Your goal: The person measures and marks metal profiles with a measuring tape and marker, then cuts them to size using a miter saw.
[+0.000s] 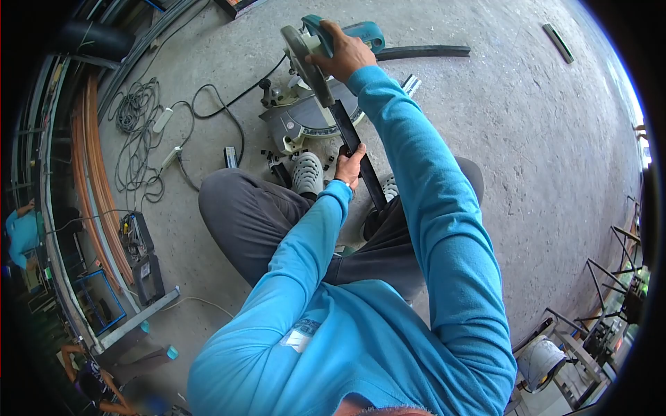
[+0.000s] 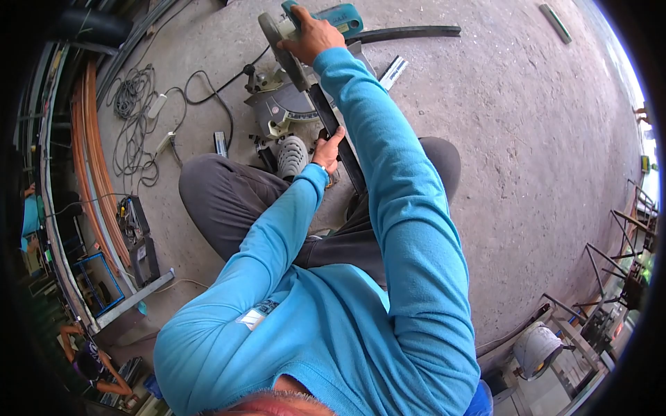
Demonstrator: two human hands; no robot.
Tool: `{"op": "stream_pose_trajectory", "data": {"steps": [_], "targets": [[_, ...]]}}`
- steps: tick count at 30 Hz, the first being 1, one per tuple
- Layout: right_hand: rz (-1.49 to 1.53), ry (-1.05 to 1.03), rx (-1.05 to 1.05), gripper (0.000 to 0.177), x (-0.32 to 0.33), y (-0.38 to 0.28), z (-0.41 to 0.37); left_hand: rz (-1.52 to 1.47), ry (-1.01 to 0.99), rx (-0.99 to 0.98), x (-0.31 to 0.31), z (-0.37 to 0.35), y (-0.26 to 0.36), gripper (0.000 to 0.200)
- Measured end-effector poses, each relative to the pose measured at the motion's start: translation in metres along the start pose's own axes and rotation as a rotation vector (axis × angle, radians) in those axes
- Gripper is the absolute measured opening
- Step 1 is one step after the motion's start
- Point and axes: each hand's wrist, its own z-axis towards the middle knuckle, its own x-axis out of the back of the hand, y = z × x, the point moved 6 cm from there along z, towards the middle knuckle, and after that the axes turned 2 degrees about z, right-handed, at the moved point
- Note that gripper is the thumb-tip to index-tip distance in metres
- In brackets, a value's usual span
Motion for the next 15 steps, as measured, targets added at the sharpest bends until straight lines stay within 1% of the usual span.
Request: {"op": "stream_pose_trajectory", "data": {"steps": [4, 7, 10, 15], "targets": [[-0.024, 0.005, -0.013, 0.088, -0.0057, 0.0046, 0.0012, 0.026, 0.002, 0.028, 0.0018, 0.0005, -0.0004, 0.043], [-0.025, 0.007, -0.003, 0.088, -0.0073, 0.0067, 0.0009, -0.007, 0.004, -0.042, 0.0005, 0.0030, -0.0004, 0.044], [-0.023, 0.006, 0.000, 0.089, -0.0080, 0.0072, -0.0003, 0.005, -0.027, 0.029, 0.0032, 0.0056, -0.0053, 0.046], [-0.030, 0.009, -0.006, 0.088, -0.0073, 0.0070, -0.0039, 0.002, -0.025, -0.011, 0.0020, 0.0061, -0.0049, 0.052]]}}
